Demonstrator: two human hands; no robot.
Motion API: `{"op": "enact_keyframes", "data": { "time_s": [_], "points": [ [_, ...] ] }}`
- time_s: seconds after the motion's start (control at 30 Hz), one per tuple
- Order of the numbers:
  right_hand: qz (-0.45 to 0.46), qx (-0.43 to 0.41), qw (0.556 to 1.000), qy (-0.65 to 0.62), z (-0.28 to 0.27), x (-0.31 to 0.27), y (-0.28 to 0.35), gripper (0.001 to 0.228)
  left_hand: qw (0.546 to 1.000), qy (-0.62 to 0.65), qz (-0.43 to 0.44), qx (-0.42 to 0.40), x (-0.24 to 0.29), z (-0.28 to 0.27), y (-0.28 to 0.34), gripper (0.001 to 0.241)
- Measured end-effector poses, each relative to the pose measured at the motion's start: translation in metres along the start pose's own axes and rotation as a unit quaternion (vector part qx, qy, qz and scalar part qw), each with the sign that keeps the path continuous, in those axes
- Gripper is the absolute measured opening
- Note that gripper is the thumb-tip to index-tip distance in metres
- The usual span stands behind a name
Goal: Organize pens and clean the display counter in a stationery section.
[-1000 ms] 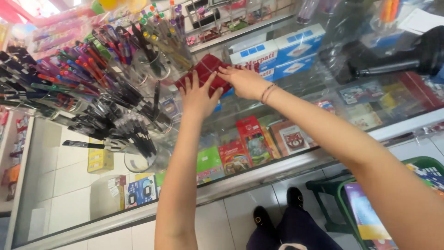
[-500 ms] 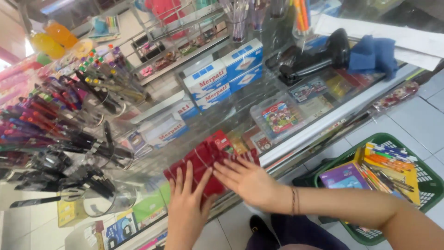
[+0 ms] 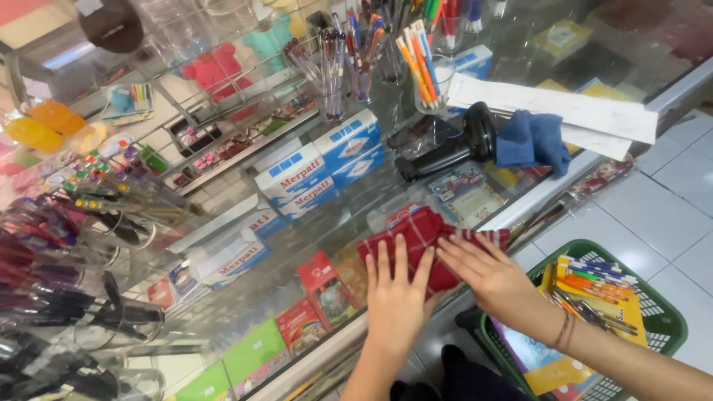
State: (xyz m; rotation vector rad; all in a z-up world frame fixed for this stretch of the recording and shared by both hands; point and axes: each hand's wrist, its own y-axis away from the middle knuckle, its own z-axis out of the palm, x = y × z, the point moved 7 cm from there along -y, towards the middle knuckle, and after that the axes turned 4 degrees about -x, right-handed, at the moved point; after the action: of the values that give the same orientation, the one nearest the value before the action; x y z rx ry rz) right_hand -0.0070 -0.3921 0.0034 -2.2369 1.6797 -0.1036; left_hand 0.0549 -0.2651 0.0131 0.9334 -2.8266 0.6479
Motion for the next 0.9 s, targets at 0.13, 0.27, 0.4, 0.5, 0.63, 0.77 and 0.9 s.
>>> {"op": "enact_keyframes", "data": {
  "time_s": [0.13, 0.27, 0.4, 0.5, 0.63, 0.77, 0.9],
  "points": [
    [0.023, 0.027, 0.999, -0.005, -0.009, 0.023, 0.001, 0.085, 0.999, 0.024, 0.022, 0.003, 0.004, 0.008, -0.017, 0.08],
    [0.011, 0.051, 0.979, -0.198, -0.04, 0.048, 0.005, 0.073, 1.0, -0.011, -0.013, -0.007, -0.033, -0.007, 0.003, 0.071],
    [0.153, 0.183, 0.962, -0.129, -0.09, 0.188, 0.002, 0.066, 0.982, -0.078, -0.135, 0.102, -0.077, -0.081, 0.0, 0.07],
    [0.118, 0.183, 0.976, -0.001, -0.103, 0.285, -0.008, 0.079, 0.984, -0.12, -0.13, 0.028, -0.119, -0.053, 0.007, 0.079],
    [0.167, 0.08, 0.971, 0.151, -0.095, 0.338, -0.018, 0.103, 0.963, -0.144, -0.206, -0.092, -0.124, -0.034, -0.003, 0.097],
    [0.212, -0.102, 0.972, 0.009, -0.056, 0.371, -0.024, 0.116, 0.98, -0.133, -0.146, -0.01, -0.118, -0.03, -0.006, 0.09],
    [0.24, -0.169, 0.956, -0.007, -0.054, 0.367, -0.033, 0.096, 0.992, -0.067, -0.102, 0.031, -0.098, -0.031, -0.017, 0.081]
  ]
}}
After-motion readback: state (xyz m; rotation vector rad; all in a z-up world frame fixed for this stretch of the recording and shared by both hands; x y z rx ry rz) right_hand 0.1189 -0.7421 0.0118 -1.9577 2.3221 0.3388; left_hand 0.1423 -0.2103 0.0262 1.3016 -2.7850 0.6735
